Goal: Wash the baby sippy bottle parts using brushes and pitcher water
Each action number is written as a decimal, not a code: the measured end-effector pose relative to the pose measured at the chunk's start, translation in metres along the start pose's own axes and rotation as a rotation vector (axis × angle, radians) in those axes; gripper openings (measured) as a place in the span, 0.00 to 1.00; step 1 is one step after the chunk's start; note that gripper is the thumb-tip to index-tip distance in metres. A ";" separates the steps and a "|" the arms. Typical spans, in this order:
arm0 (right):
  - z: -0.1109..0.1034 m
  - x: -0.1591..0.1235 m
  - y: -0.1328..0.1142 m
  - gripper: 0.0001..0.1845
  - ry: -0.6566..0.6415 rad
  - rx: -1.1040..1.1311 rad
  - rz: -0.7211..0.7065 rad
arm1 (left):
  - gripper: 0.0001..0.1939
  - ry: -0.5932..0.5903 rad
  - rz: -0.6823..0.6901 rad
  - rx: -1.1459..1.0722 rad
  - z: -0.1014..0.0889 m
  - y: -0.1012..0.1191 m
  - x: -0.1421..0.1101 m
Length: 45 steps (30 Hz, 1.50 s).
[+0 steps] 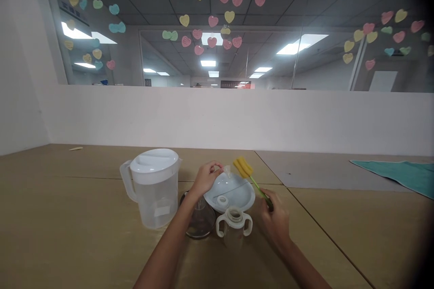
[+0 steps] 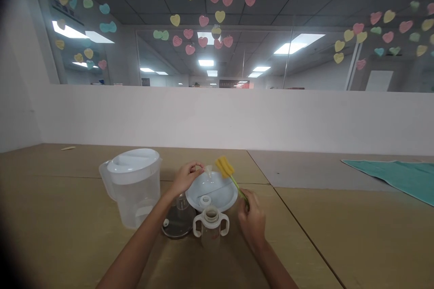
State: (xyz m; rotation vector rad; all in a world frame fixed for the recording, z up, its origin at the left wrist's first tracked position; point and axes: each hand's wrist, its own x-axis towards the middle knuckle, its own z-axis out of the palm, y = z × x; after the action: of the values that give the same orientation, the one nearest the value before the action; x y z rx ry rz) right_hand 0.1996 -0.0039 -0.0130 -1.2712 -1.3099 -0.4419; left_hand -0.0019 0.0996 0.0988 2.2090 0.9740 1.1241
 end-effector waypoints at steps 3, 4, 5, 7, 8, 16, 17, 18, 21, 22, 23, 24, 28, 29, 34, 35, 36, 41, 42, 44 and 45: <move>-0.001 0.000 0.001 0.14 -0.037 0.036 0.012 | 0.14 -0.007 0.000 -0.123 -0.001 0.002 0.000; 0.000 -0.001 0.002 0.14 -0.068 0.055 0.015 | 0.13 -0.006 0.004 -0.150 0.000 0.003 0.000; 0.001 -0.002 0.002 0.15 -0.099 0.072 0.024 | 0.13 0.001 0.009 -0.164 0.000 0.005 0.000; 0.003 -0.005 0.002 0.17 -0.147 0.097 0.052 | 0.12 0.021 0.016 -0.185 0.000 0.009 -0.001; 0.004 -0.006 0.001 0.18 -0.165 0.105 0.061 | 0.12 0.031 0.018 -0.193 0.000 0.011 -0.001; 0.001 -0.004 -0.001 0.18 -0.157 0.096 0.023 | 0.13 0.057 -0.004 -0.200 -0.004 0.027 -0.006; 0.001 -0.004 -0.001 0.17 -0.147 0.086 -0.001 | 0.13 0.050 -0.012 -0.216 -0.005 0.027 -0.005; 0.000 -0.004 -0.001 0.17 -0.132 0.075 -0.029 | 0.12 0.041 -0.022 -0.243 -0.006 0.027 -0.005; 0.000 -0.004 -0.004 0.17 -0.090 0.031 -0.104 | 0.11 0.041 -0.031 -0.339 -0.012 0.026 -0.002; -0.001 -0.004 -0.005 0.16 -0.087 0.015 -0.119 | 0.10 0.057 -0.024 -0.343 -0.015 0.026 -0.002; -0.001 -0.003 -0.007 0.16 -0.089 -0.001 -0.129 | 0.09 0.080 -0.012 -0.314 -0.019 0.026 -0.002; -0.001 -0.003 -0.008 0.16 -0.092 -0.018 -0.138 | 0.07 0.096 -0.001 -0.243 -0.023 0.026 -0.003; -0.001 -0.003 -0.008 0.16 -0.070 -0.069 -0.180 | 0.07 -0.022 -0.037 0.329 -0.042 0.030 -0.013; 0.000 -0.003 -0.007 0.16 -0.063 -0.077 -0.180 | 0.07 -0.085 -0.071 0.464 -0.045 0.030 -0.015; 0.002 -0.005 0.000 0.17 -0.057 -0.103 -0.147 | 0.07 -0.319 -0.207 0.658 -0.045 0.017 -0.020; 0.002 -0.005 0.000 0.17 -0.061 -0.109 -0.139 | 0.07 -0.372 -0.229 0.657 -0.044 0.013 -0.020; 0.002 -0.005 0.000 0.17 -0.066 -0.113 -0.131 | 0.08 -0.428 -0.254 0.654 -0.043 0.010 -0.020; -0.001 -0.003 -0.005 0.16 -0.070 -0.106 -0.118 | 0.22 -0.620 -0.406 0.654 -0.035 -0.006 -0.021; -0.001 -0.003 -0.005 0.16 -0.070 -0.104 -0.117 | 0.23 -0.634 -0.429 0.656 -0.034 -0.007 -0.022; -0.001 -0.004 -0.005 0.17 -0.068 -0.108 -0.116 | 0.23 -0.643 -0.450 0.658 -0.030 -0.010 -0.022; -0.001 -0.004 -0.005 0.17 -0.066 -0.110 -0.116 | 0.23 -0.638 -0.449 0.657 -0.028 -0.010 -0.023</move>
State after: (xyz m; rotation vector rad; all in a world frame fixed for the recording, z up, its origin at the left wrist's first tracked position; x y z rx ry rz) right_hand 0.1948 -0.0075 -0.0140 -1.3145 -1.4369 -0.5648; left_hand -0.0383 0.0911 0.0965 2.3750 1.5514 -0.1463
